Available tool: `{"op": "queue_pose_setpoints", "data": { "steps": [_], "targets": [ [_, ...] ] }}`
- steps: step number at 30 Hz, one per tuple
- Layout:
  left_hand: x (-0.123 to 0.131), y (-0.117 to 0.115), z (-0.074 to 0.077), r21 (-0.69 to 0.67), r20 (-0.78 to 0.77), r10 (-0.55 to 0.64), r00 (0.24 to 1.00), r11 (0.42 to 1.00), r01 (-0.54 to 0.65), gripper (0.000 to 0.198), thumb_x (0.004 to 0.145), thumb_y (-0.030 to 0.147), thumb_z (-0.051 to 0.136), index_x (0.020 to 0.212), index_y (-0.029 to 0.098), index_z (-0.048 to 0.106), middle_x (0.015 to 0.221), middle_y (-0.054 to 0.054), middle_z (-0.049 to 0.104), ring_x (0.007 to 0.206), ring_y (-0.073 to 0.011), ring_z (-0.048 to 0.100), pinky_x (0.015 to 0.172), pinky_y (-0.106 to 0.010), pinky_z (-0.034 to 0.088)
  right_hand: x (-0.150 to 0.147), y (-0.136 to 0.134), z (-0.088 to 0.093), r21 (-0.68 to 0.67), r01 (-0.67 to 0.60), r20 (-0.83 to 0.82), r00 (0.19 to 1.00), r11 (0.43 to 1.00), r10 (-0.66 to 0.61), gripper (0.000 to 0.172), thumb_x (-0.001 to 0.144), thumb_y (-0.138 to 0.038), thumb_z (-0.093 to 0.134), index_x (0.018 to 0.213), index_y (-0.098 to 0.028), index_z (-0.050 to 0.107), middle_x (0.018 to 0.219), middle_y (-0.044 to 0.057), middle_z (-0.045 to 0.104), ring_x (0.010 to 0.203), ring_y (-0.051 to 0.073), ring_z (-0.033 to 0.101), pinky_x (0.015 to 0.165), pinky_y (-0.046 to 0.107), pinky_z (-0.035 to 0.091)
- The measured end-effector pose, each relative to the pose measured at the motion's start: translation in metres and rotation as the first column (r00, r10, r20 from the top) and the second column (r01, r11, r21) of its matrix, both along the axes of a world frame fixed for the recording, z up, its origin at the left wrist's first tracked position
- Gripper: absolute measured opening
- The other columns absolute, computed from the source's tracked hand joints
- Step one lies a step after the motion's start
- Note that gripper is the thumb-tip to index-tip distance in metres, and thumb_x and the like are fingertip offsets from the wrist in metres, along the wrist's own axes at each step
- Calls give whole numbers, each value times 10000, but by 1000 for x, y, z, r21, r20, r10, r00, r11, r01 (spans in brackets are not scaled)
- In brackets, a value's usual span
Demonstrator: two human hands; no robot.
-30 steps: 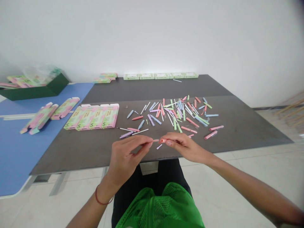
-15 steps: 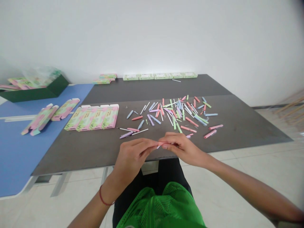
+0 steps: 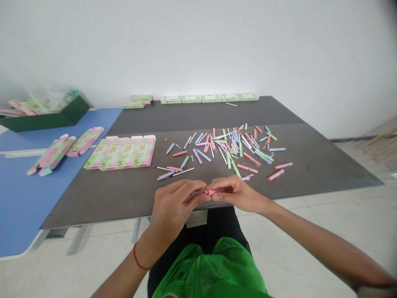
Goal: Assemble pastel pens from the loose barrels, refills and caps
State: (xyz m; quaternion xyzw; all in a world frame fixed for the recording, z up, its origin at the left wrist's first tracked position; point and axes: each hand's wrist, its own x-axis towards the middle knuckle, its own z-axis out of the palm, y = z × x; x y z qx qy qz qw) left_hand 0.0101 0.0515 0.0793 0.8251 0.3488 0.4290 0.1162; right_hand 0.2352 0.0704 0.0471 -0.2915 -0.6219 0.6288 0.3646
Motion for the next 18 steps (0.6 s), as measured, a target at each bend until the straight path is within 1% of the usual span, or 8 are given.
{"op": "queue_pose_setpoints", "data": {
  "steps": [2,4,8,11,15,18],
  "targets": [
    [0,-2,-1,7,17,11,1000,1000,-12,116,883,215,821,950,188,731,853,19,784,749,-104,737,717,-193,537,-1,0,-1,-46,-16,-31,999,999,15,207,892,-335,812,1029,-181,834,898,32,762,793,130,648,780,267,534],
    [0,-4,-2,30,29,-6,1000,1000,5,75,902,183,799,945,191,738,873,15,787,785,-104,742,751,-193,543,-2,0,-2,-93,-27,-54,998,995,22,208,880,-336,823,1017,-180,835,892,27,769,781,125,643,784,266,536],
    [-2,-8,-7,113,7,-16,1000,993,15,132,925,132,763,1041,194,751,955,-13,787,854,-115,732,798,-210,546,-6,0,-7,-163,-44,-100,995,986,28,206,852,-315,851,1012,-187,837,887,17,774,778,115,649,790,253,541],
    [-5,-9,-10,134,-49,-34,998,990,40,199,917,108,763,1096,192,746,987,-25,778,882,-135,716,809,-246,547,-7,0,-9,-186,-66,-146,988,980,39,204,820,-288,879,990,-182,840,871,17,762,787,120,669,788,250,552],
    [-9,-12,-8,159,-95,-94,991,981,108,267,904,91,769,1157,170,737,1029,-49,777,937,-163,717,890,-305,566,-6,0,-12,-192,-94,-204,977,977,54,198,789,-233,903,969,-176,845,866,20,733,798,118,676,773,240,553],
    [-10,-17,-3,171,-49,-77,996,982,85,263,886,89,792,1135,156,741,1008,-38,781,890,-135,723,856,-268,569,-5,-1,-16,-186,-134,-243,966,973,87,219,777,-194,910,987,-181,849,855,16,706,774,103,653,746,228,547]
  ]
}}
